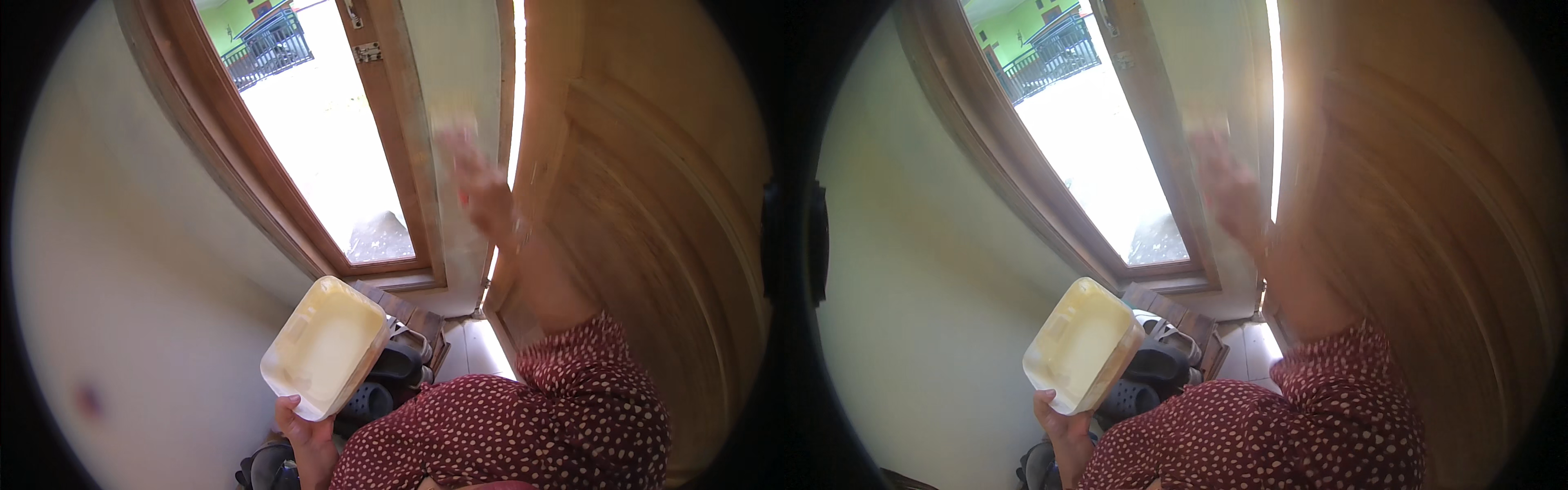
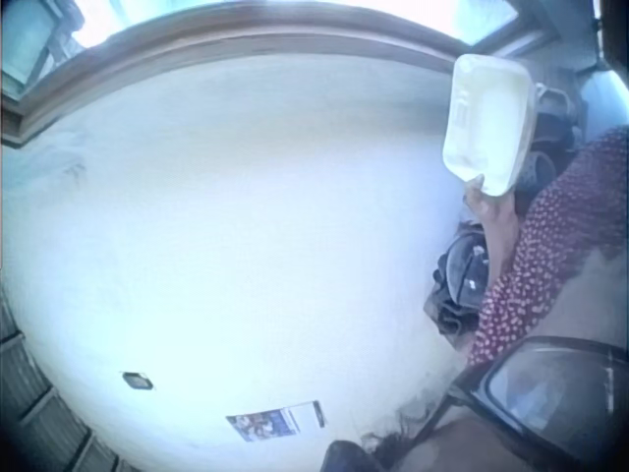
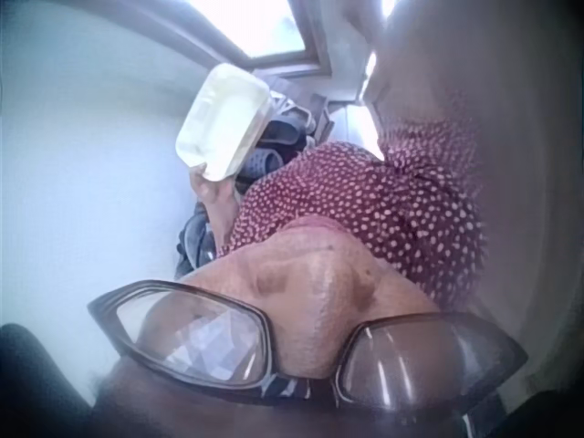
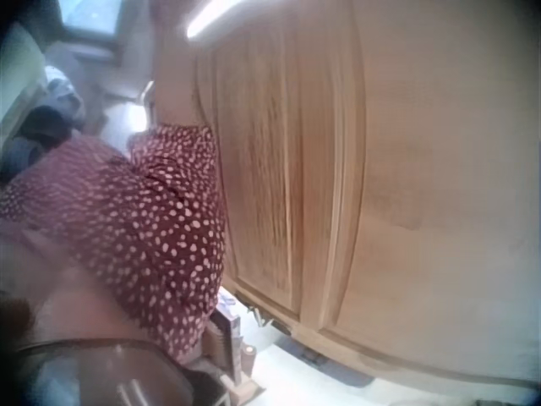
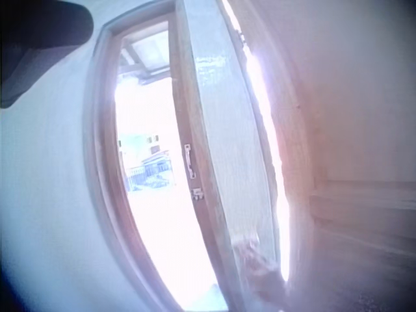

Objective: The person dips a paint brush into a container of paint and applies the paint onto the doorframe.

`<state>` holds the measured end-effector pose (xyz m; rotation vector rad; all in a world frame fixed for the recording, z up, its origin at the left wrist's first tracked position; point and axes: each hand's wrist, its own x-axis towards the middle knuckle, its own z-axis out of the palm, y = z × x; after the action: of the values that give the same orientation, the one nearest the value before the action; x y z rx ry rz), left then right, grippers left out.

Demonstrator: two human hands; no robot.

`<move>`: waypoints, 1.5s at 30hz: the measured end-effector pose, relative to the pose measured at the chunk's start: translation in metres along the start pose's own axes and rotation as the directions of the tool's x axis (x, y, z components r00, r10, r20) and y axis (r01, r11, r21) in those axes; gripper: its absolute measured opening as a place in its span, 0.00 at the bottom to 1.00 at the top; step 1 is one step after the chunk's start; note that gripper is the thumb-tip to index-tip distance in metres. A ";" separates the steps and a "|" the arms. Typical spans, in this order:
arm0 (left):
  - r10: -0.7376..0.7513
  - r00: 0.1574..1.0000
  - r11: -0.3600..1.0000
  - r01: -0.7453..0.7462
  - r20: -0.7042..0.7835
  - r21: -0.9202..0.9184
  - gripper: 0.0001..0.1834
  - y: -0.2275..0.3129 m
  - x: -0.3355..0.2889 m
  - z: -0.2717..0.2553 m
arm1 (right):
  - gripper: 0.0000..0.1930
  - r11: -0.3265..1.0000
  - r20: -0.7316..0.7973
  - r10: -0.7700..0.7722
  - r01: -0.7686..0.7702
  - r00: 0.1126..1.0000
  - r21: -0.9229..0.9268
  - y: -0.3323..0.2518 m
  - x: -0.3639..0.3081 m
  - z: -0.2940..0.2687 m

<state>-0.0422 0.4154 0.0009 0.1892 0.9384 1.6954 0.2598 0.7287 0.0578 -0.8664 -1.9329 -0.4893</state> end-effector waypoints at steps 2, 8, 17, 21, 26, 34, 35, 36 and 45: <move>0.001 1.000 1.000 -0.001 0.004 -0.007 0.44 0.001 0.001 0.000 | 0.04 1.000 0.241 -0.001 -0.006 0.971 0.026 -0.008 -0.090 0.010; 0.052 0.998 0.998 -0.051 -0.018 0.041 0.45 0.010 0.005 -0.004 | 0.06 0.889 0.755 0.291 -0.458 0.587 0.013 -0.013 -0.172 0.040; 0.043 0.999 0.999 -0.043 0.013 -0.008 0.45 0.007 0.000 -0.010 | 0.10 0.939 0.377 0.218 -0.299 0.900 0.171 -0.008 0.067 -0.014; 0.043 0.999 0.999 -0.043 0.015 0.000 0.45 0.001 -0.009 -0.021 | 0.11 0.971 -0.102 -0.074 0.095 0.992 0.218 -0.015 0.179 -0.073; 0.054 0.998 0.999 -0.054 0.020 -0.002 0.45 0.001 -0.026 -0.015 | 0.12 0.978 -0.222 -0.047 0.090 0.974 0.188 0.000 0.247 -0.111; 0.141 0.986 0.990 -0.139 0.083 -0.034 0.45 0.014 -0.042 -0.029 | 0.22 0.937 0.145 0.218 -0.248 0.965 0.245 -0.026 0.020 -0.052; 0.140 0.985 0.990 -0.137 0.102 -0.033 0.45 0.016 -0.042 -0.028 | 0.21 0.944 0.170 0.174 -0.213 0.970 0.253 -0.028 -0.026 -0.045; 0.107 0.986 0.994 -0.103 0.124 -0.040 0.45 0.018 -0.043 -0.025 | 0.20 0.946 0.192 0.130 -0.180 0.973 0.269 -0.029 -0.062 -0.044; 0.061 0.984 0.996 -0.047 0.170 -0.082 0.44 0.026 -0.046 -0.017 | 0.08 0.806 0.508 0.437 -0.574 0.742 0.144 -0.030 0.023 -0.085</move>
<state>-0.0546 0.3659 0.0220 0.3075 0.7437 1.7317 0.2803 0.6623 0.1201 -1.3420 -1.9812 0.3657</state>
